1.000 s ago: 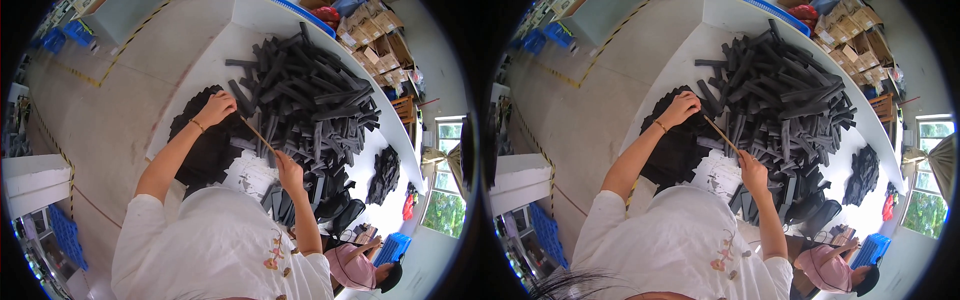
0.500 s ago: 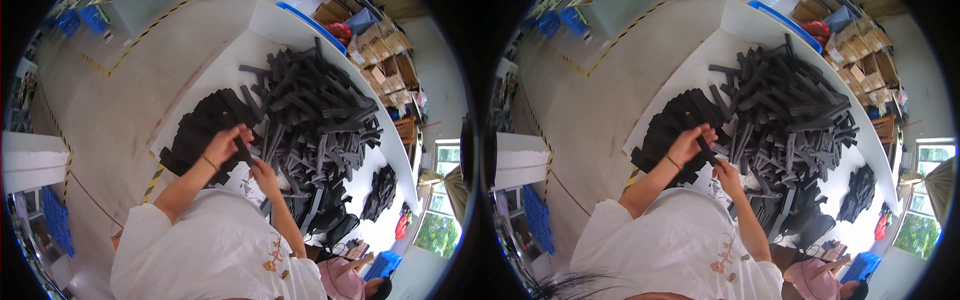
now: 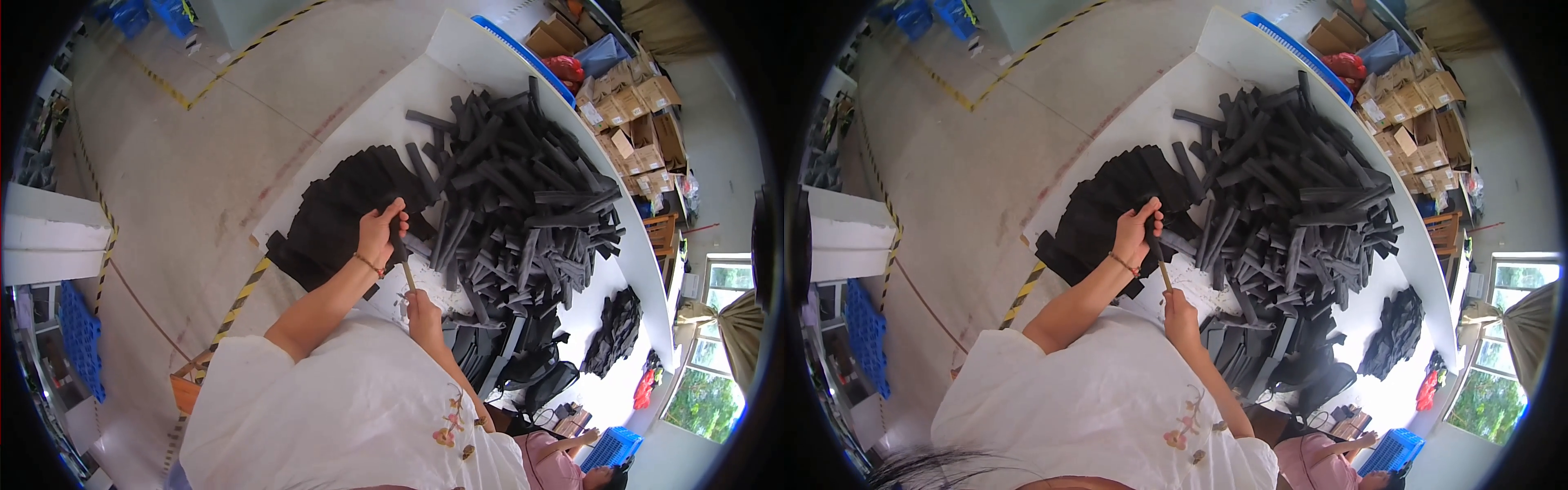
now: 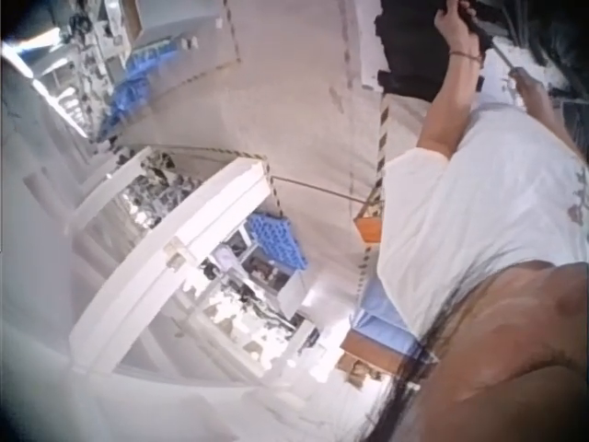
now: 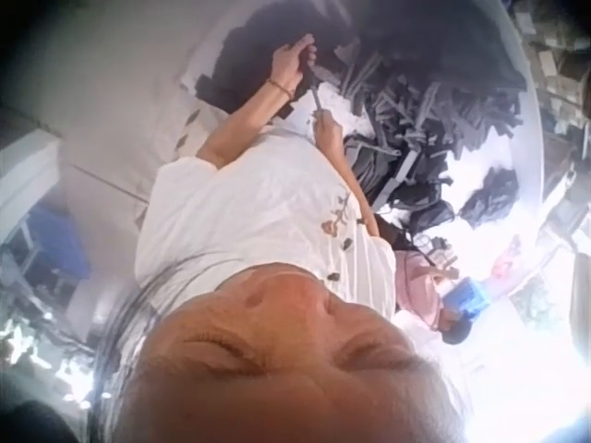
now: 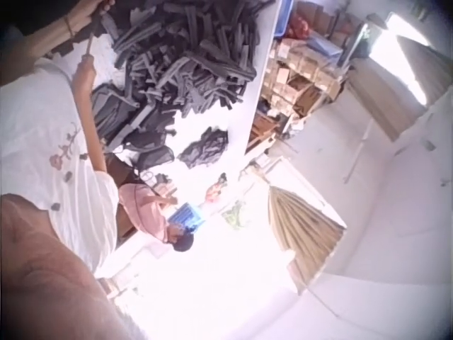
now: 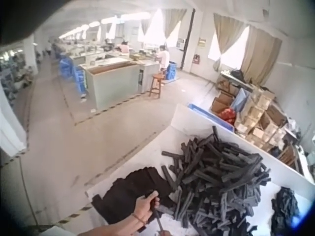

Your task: Processing and preparing black foam strips using a wooden stick at a workshop table.

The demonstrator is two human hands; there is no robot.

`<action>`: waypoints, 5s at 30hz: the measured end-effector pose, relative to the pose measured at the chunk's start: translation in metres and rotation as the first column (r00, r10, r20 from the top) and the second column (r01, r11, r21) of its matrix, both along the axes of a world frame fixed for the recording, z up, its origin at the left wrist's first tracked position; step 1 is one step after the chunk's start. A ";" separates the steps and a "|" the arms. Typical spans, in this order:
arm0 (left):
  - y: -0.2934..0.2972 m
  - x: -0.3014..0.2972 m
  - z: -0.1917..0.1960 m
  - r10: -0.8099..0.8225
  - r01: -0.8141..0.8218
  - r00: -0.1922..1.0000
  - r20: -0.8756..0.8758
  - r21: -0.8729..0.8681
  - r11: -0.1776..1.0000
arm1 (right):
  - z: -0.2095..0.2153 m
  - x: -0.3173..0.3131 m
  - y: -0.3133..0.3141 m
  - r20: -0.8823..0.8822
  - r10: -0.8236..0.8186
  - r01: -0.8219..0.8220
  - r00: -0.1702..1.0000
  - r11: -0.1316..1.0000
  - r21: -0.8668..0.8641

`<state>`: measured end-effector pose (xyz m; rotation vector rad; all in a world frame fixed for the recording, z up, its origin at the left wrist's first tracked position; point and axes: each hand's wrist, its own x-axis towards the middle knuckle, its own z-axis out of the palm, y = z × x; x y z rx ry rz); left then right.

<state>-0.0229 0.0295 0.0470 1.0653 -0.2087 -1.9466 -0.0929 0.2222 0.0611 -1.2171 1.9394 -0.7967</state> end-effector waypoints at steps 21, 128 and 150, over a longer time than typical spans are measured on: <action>-0.039 0.011 0.001 0.037 -0.050 0.991 -0.131 -0.099 0.994 | 0.046 -0.015 0.063 0.005 0.243 -0.243 0.970 0.969 0.032; -0.076 0.025 0.040 -0.066 0.881 0.434 0.898 -0.439 -0.180 | 0.108 -0.111 0.034 -0.243 -0.032 -0.002 0.970 0.991 -0.136; 0.011 0.032 0.021 -0.283 0.187 0.944 -0.171 -0.432 0.882 | 0.012 -0.040 -0.037 0.496 -0.041 0.035 0.867 0.999 0.022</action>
